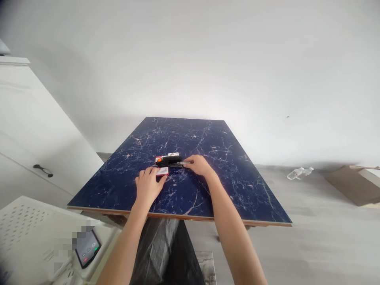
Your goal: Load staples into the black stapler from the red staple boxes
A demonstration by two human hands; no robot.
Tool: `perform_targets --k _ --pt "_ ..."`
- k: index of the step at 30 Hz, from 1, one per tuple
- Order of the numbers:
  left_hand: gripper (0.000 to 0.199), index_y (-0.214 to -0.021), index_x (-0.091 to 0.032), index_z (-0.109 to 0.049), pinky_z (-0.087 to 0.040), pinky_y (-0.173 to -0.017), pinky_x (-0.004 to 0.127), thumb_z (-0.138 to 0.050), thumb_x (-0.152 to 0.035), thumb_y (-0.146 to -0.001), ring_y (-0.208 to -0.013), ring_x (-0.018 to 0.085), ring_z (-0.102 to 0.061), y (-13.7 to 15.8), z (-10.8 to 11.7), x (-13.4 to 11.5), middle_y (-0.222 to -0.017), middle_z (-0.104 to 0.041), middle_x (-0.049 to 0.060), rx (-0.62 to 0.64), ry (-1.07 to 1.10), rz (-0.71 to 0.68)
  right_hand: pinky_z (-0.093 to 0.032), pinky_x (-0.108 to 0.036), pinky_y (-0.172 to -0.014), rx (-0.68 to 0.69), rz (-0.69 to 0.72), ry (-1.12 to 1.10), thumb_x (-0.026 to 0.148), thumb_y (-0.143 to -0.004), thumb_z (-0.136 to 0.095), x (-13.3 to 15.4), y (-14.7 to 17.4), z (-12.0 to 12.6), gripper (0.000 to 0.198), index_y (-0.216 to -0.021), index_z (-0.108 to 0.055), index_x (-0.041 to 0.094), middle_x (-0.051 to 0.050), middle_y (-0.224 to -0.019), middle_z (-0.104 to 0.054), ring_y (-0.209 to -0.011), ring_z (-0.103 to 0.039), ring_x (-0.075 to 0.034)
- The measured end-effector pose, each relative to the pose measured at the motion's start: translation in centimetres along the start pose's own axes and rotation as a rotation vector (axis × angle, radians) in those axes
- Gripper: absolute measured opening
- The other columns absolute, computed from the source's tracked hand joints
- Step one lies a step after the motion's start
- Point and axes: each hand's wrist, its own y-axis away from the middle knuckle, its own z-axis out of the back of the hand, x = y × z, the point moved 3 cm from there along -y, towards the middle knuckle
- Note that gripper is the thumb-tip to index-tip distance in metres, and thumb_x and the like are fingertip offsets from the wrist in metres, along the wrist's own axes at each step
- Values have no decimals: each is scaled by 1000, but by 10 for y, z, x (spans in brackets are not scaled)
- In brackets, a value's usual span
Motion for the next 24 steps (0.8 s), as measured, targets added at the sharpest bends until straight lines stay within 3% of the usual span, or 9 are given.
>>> perform_targets --k 5,8,13,18,21,24 --pt "25 -111 -24 -64 -47 -78 44 -60 -40 -93 -103 34 -57 -5 2 9 -114 -69 11 44 42 -55 -51 -34 -90 -6 15 68 32 -88 -67 1 2 1 26 -111 -79 31 -3 -115 -75 -99 -70 -25" --pt "28 -110 -25 -65 -48 -77 40 -63 -45 -91 -97 32 -61 -3 7 15 -107 -70 10 15 108 -50 -50 -34 -91 0 5 74 26 -81 -72 2 5 4 38 -119 -75 31 -4 -117 -74 -99 -69 -25" --pt "35 -120 -25 -60 -51 -85 40 -64 -46 -92 -100 29 -64 -8 21 -1 -113 -69 9 -135 315 -71 -52 -35 -88 -221 28 -87 33 -85 -67 19 13 18 28 -109 -75 22 -7 -104 -75 -93 -68 -23" --pt "35 -120 -27 -62 -50 -93 44 -67 -45 -90 -109 30 -61 -44 20 -41 -117 -70 7 -45 407 -330 -54 -32 -82 18 145 -476 46 -84 -69 44 18 18 45 -123 -70 24 -6 -113 -74 -95 -69 -22" --pt "35 -125 -26 -61 -46 -100 45 -61 -42 -94 -118 29 -56 -61 16 -45 -126 -67 7 -31 398 -427 -53 -31 -79 -69 87 -445 47 -85 -67 30 19 27 40 -116 -75 23 -6 -108 -75 -89 -68 -21" --pt "37 -129 -24 -60 -41 -107 48 -57 -38 -95 -124 29 -52 -65 9 -36 -136 -60 8 -69 350 -410 -50 -31 -75 -156 -39 -326 48 -83 -69 0 20 37 44 -120 -73 24 -5 -104 -75 -81 -66 -20"
